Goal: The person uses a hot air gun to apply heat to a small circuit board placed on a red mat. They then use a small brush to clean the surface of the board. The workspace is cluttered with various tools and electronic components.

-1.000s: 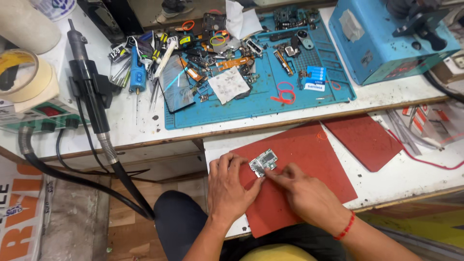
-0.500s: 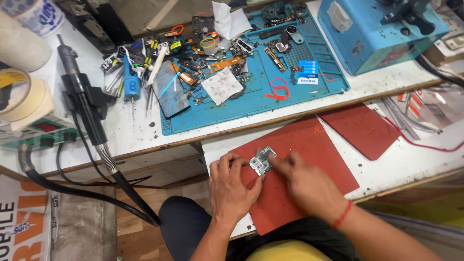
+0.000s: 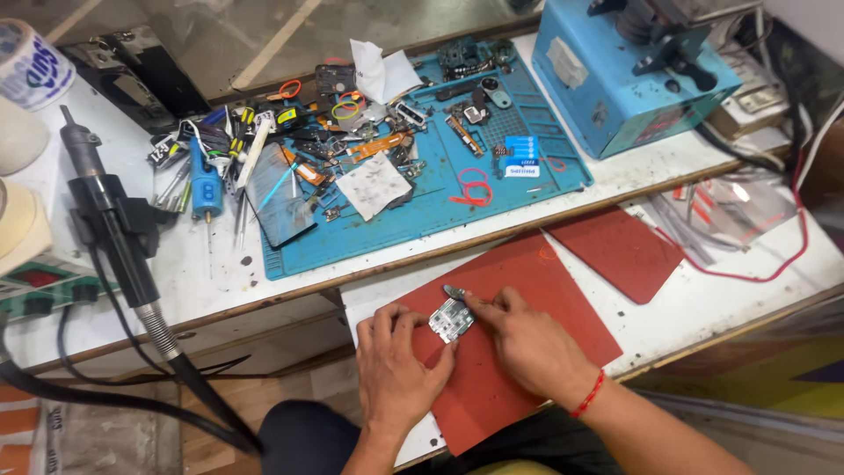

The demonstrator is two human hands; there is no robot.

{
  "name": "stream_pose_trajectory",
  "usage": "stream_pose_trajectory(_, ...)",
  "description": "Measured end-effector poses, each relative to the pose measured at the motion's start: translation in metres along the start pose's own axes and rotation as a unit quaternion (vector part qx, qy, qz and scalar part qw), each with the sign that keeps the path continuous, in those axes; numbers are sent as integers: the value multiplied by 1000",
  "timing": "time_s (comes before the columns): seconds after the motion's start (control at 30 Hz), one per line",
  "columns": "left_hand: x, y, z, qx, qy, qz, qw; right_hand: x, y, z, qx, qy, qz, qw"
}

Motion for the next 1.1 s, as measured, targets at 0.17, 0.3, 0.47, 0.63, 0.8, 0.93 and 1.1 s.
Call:
stream_pose_trajectory(0.17, 0, 1, 0, 1, 13, -5, 1000, 2, -1, 3, -9, 24, 3, 1000)
stream_pose_trajectory(0.3, 1, 3, 0, 6, 8, -11, 1000, 2, -5, 2, -4, 21, 12, 1000)
stream_pose_trajectory(0.47, 0, 3, -2, 0, 17, 7, 1000, -5, 0, -7, -2, 6, -5, 1000)
stream_pose_trajectory(0.63, 0, 2, -2, -3, 5, 3, 1000, -4, -1, -1, 4, 14, 17, 1000)
stream_pose_trajectory(0.8, 2, 4, -1, -2, 2, -9, 1000, 3, -2, 5, 2, 36, 53, 998)
stream_pose_trajectory(0.93, 4, 2, 0, 23, -1, -19, 1000, 24, 5, -2, -19, 97, 7, 995)
stream_pose_trajectory(1.1, 3, 4, 1, 32, -4, -28, 999, 4, -9, 14, 15, 62, 32, 997)
Point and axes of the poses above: each hand's wrist, its own x-axis away from the middle knuckle, its own y-axis out of the back of the hand, z = x × y, the point moved 3 cm from there along -x, towards the middle knuckle, and after that the axes turned 13 degrees about -z, right-handed, at the moved point
